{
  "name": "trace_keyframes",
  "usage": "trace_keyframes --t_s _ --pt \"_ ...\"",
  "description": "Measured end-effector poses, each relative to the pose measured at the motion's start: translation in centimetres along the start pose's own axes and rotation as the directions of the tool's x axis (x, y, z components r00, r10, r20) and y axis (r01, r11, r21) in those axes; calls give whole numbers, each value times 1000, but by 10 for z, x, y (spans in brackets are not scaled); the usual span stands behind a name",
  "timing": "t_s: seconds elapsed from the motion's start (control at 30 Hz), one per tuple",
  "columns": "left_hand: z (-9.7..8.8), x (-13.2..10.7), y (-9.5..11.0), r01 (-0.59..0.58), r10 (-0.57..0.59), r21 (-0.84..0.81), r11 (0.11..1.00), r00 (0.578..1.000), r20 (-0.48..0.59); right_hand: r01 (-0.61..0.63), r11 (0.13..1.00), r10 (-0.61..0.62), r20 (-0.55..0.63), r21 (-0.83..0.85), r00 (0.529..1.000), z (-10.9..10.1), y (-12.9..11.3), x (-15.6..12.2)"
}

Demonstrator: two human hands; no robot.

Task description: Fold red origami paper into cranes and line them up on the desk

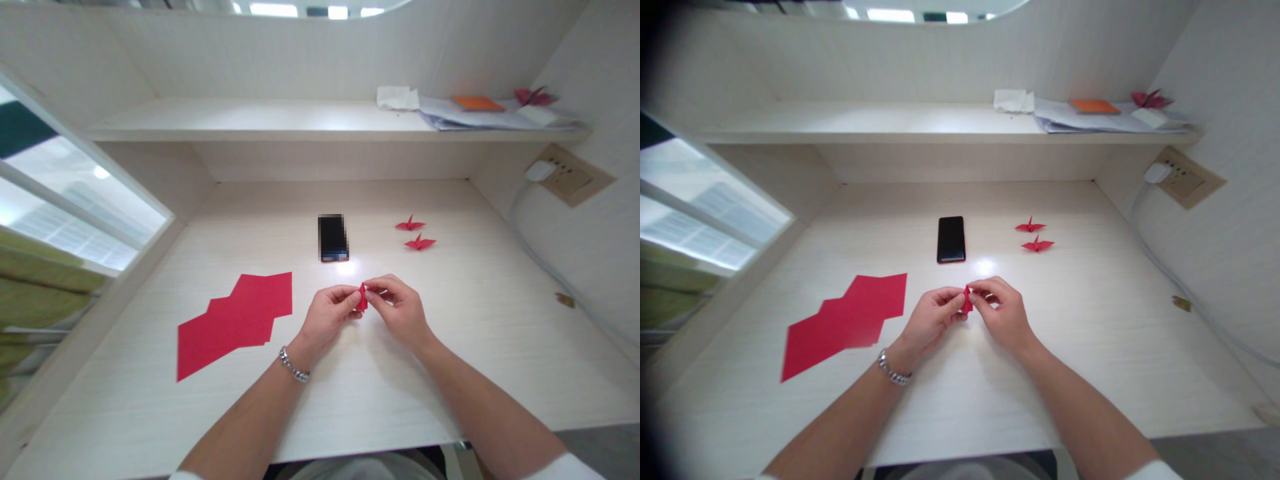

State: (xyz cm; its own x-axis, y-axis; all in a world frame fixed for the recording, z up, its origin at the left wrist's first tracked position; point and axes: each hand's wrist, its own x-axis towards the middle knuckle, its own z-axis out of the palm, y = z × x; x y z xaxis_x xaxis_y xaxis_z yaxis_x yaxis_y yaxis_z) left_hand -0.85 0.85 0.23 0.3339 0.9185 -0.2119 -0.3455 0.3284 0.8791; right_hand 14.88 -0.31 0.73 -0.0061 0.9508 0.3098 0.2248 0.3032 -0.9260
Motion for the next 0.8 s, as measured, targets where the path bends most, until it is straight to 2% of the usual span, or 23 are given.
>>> trace_keyframes --t_s 0.23,0.5,0.67,0.8 --pt "-1 1 0 -39 39 126 991 999 2 54 995 -53 13 -89 998 -3 0 2" --pt "-7 4 -2 -29 28 237 971 1000 6 96 981 -74 136 -166 988 -12 4 6" --pt "-5 2 -1 -26 19 182 983 999 39 150 962 -101 211 -230 972 -16 6 9" --pt "-4 1 -1 16 -21 104 994 998 52 230 934 -168 234 -272 958 -18 5 7"
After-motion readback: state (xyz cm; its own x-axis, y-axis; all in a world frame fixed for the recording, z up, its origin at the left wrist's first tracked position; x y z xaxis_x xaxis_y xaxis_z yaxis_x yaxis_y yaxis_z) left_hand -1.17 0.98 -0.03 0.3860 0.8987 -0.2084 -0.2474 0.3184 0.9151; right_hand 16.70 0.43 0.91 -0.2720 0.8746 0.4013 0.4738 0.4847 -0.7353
